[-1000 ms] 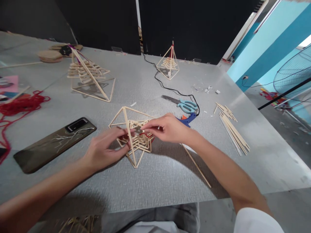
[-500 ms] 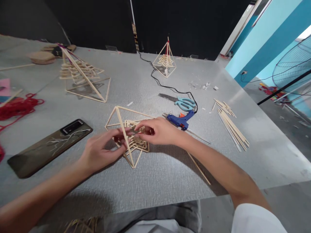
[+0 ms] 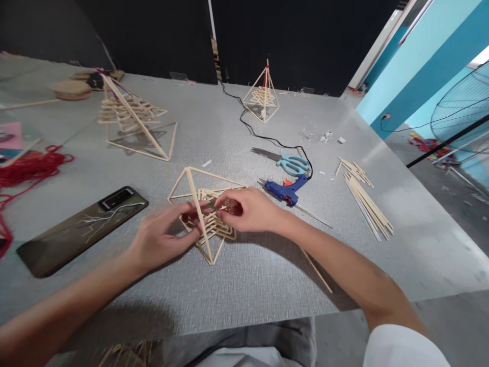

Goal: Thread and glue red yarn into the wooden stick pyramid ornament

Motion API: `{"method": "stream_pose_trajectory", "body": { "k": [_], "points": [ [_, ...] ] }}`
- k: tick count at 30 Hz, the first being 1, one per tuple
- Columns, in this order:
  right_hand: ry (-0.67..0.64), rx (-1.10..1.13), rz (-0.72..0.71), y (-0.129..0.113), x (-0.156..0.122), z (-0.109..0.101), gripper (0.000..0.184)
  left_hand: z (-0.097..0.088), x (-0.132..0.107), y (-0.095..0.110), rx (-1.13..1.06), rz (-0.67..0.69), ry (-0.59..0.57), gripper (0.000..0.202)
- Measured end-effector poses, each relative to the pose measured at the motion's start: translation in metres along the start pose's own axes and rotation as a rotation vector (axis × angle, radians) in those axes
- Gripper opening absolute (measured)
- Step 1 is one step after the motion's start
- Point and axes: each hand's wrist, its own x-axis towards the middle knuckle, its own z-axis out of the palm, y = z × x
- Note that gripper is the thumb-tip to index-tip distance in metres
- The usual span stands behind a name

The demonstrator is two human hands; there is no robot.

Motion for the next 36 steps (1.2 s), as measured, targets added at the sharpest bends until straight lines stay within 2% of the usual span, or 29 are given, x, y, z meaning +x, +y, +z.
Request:
{"method": "stream_pose_trajectory", "body": {
  "k": [9, 13, 16, 20, 24, 26, 31, 36],
  "points": [
    [0.005, 0.044, 0.122, -0.01, 0.001, 0.002, 0.014, 0.0, 0.001, 0.002, 0.004, 0.001, 0.0, 0.024],
    [0.004, 0.153, 0.32, -0.018, 0.004, 0.005, 0.01, 0.0, 0.002, 0.002, 0.002, -0.001, 0.0, 0.025],
    [0.013, 0.21, 0.454, -0.022, 0.007, 0.008, 0.014, 0.001, 0.002, 0.002, 0.002, -0.004, 0.002, 0.025],
    [0.014, 0.262, 0.516, -0.025, 0.009, 0.008, 0.015, 0.001, 0.002, 0.003, 0.004, -0.012, 0.007, 0.026],
    [-0.009, 0.408, 0.609, -0.03, 0.012, 0.001, 0.005, 0.0, 0.002, 0.004, 0.01, 0.002, 0.014, 0.026],
    [-0.022, 0.466, 0.659, -0.033, 0.013, -0.003, 0.006, 0.0, 0.001, 0.003, 0.018, 0.007, 0.012, 0.027],
    [-0.026, 0.497, 0.668, -0.034, 0.013, -0.005, 0.01, 0.0, -0.001, 0.0, 0.075, 0.038, 0.021, 0.03],
    [-0.019, 0.484, 0.66, -0.031, 0.013, -0.003, 0.014, 0.0, -0.001, -0.003, 0.086, 0.156, 0.009, 0.036]
  ]
}}
